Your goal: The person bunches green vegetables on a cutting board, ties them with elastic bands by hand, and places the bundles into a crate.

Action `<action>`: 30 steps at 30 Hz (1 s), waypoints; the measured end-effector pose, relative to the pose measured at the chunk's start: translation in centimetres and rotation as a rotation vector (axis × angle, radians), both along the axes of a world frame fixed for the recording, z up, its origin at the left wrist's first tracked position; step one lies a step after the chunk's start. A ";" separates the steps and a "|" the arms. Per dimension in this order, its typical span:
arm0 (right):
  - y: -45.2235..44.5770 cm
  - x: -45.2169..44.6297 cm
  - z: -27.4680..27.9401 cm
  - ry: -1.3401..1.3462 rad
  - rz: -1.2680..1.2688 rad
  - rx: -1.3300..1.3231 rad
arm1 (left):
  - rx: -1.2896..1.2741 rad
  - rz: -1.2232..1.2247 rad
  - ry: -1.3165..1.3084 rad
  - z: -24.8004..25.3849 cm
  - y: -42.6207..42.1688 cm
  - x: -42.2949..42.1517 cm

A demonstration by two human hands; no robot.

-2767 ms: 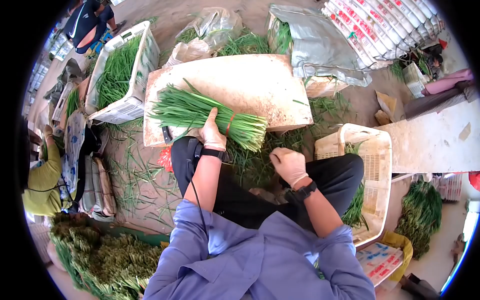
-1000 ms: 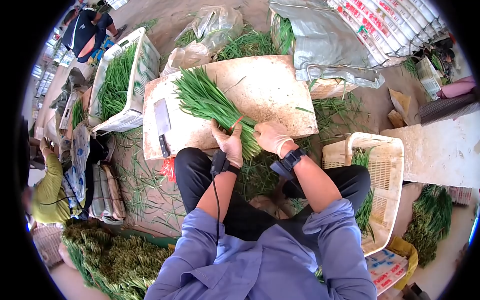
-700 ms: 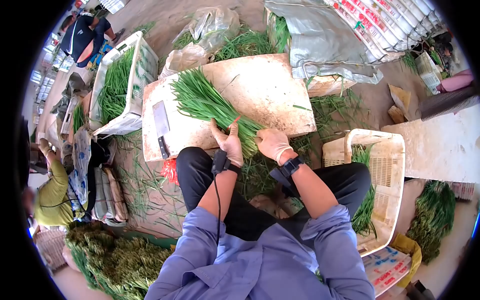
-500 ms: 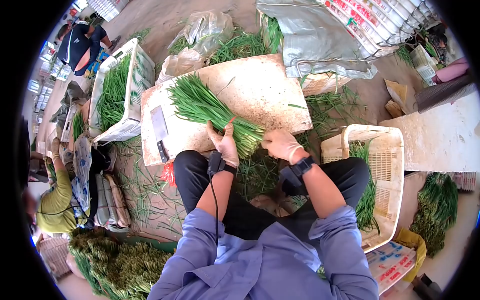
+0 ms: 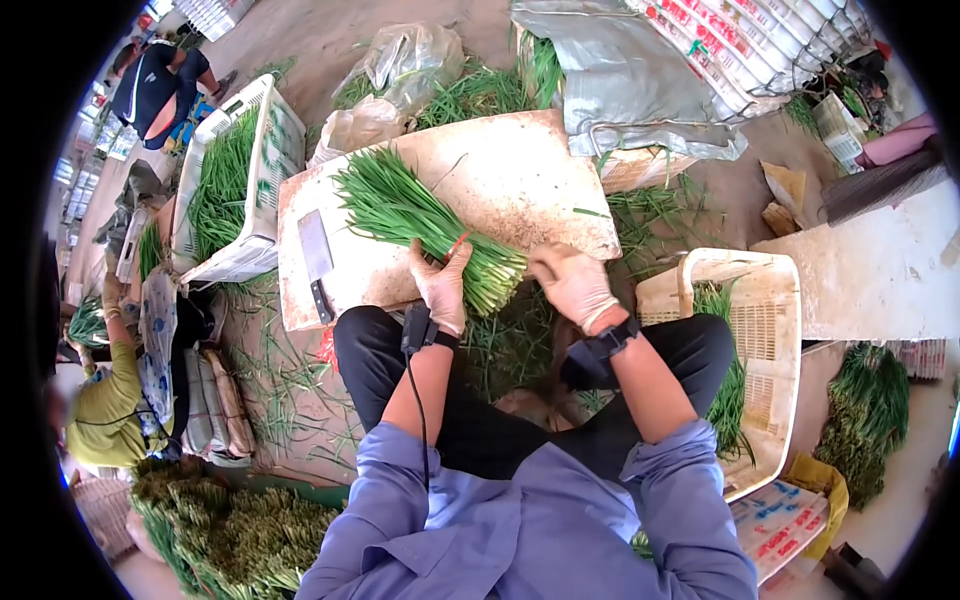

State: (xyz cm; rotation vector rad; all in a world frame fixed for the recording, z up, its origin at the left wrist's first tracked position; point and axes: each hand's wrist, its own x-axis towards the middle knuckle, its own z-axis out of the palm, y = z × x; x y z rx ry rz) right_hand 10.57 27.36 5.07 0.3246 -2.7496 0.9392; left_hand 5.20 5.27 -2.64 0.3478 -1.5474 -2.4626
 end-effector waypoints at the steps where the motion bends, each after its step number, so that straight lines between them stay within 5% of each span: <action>1: -1.7 -0.6 1.1 0.049 0.060 0.064 | -0.022 0.019 0.039 -0.4 0.3 -0.2; 6: -4.8 -2.5 1.5 -0.212 0.046 0.221 | -0.171 0.037 -0.018 -0.5 0.2 -0.1; 11: -3.9 -3.2 -0.1 -0.402 -0.011 -0.051 | -0.112 0.001 -0.035 0.3 -0.1 0.1; 14: -1.7 -2.3 0.8 -0.339 0.002 0.267 | -0.200 0.031 -0.035 -0.8 0.1 -0.1; 16: 1.9 -1.2 0.8 -0.459 0.100 0.303 | -0.189 0.036 0.019 -1.4 0.0 -0.2; 21: 13.3 2.5 -2.3 -0.982 -0.199 0.979 | -0.050 -0.007 -0.051 -0.8 -0.3 0.2; 23: 12.0 3.1 0.2 -0.779 -0.123 0.990 | -0.090 0.002 -0.045 -2.5 -0.5 -0.5; 24: 9.8 2.5 1.0 -0.857 -0.164 0.836 | -0.111 0.008 -0.045 -2.6 -0.5 -0.1; 28: 0.7 0.0 1.7 -0.097 0.001 0.056 | -0.094 0.007 0.018 -2.0 -0.2 -0.2; 30: -3.2 -1.1 1.6 0.085 -0.025 0.332 | -0.011 -0.001 0.048 -1.5 -0.3 -0.1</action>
